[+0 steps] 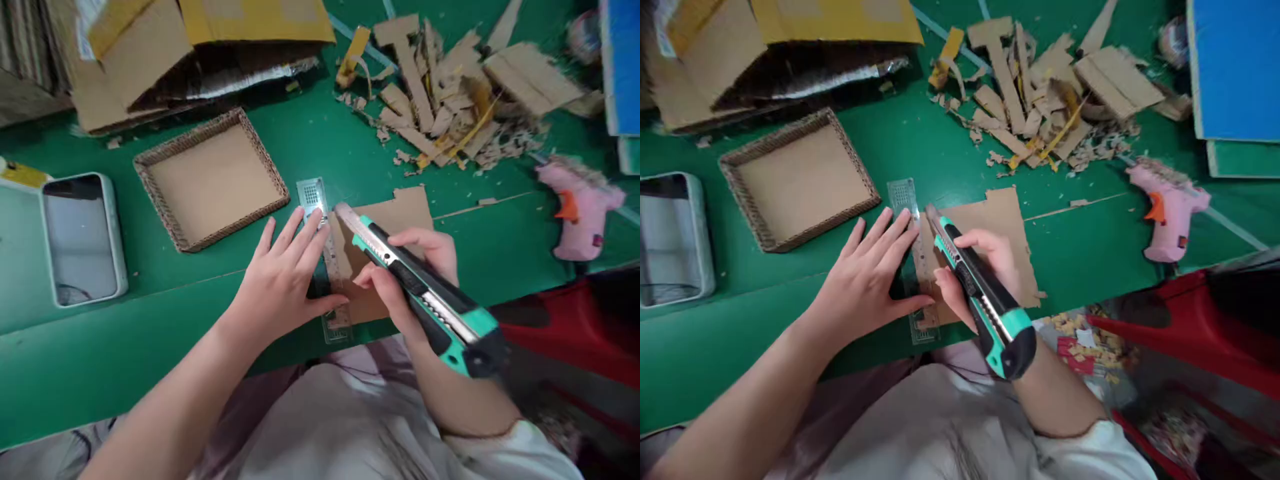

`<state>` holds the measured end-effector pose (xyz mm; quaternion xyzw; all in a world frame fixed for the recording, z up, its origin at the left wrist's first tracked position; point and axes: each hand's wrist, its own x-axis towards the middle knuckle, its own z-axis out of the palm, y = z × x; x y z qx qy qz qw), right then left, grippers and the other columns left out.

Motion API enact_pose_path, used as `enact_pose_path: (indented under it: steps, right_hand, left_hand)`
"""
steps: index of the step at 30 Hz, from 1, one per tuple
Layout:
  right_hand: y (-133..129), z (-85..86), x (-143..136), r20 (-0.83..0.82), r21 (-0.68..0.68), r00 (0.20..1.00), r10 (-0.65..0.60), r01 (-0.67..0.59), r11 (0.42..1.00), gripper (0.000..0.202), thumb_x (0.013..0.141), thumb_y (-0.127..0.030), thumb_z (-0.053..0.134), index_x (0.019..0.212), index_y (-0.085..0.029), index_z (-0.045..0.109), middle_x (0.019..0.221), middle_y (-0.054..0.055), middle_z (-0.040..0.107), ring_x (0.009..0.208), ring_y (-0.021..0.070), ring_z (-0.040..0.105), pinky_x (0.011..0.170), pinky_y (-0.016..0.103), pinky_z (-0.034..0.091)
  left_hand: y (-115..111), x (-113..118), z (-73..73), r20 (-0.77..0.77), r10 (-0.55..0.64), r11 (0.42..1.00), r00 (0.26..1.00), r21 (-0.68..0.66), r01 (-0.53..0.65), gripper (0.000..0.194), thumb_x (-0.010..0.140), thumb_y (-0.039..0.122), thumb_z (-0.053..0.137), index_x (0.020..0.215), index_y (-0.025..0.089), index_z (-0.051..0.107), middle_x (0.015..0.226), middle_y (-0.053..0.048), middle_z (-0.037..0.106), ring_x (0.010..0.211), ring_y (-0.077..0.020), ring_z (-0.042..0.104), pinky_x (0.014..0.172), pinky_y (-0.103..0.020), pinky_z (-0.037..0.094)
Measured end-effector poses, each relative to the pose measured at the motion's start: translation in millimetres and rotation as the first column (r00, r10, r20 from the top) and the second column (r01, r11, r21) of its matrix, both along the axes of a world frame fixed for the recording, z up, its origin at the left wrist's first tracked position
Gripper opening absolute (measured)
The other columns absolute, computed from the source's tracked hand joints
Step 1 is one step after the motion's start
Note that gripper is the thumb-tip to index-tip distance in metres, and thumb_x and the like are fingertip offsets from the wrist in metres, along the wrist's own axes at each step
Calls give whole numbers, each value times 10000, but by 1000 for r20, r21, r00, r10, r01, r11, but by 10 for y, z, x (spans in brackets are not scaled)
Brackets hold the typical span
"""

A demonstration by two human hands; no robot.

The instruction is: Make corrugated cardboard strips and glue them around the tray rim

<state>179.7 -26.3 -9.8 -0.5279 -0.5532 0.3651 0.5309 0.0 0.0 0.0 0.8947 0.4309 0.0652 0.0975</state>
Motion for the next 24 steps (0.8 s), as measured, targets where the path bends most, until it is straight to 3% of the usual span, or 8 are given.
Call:
enact_pose_path:
  steps: [4, 17, 24]
  right_hand:
    - [-19, 31, 2, 1, 13, 1000, 22, -22, 1000, 300, 776, -230, 645, 1015, -260, 466, 663, -52, 615, 500, 111, 588, 474, 237, 502]
    - [-13, 53, 18, -17, 21, 999, 40, -40, 999, 284, 793, -244, 639, 1016, -252, 464, 644, -55, 600, 444, 88, 530, 446, 235, 481]
    - [-2, 67, 1, -11, 37, 1000, 16, -16, 999, 264, 785, -255, 641, 986, -254, 470, 658, -54, 591, 437, 89, 518, 431, 238, 457]
  left_hand:
    - [-23, 3, 17, 2, 9, 1000, 1000, -3, -9, 831, 802, 608, 515, 1405, 70, 323, 1484, -149, 339, 1387, -333, 276, 1123, -517, 224]
    - [-9, 15, 32, 6, 5, 999, 1000, -37, -5, 755, 820, 521, 532, 1395, 75, 329, 1495, -158, 316, 1397, -335, 249, 1123, -521, 217]
    - [-5, 0, 4, 26, -28, 998, 999, -49, 29, 953, 730, 684, 542, 1416, 75, 285, 1484, -177, 329, 1392, -345, 258, 1131, -527, 199]
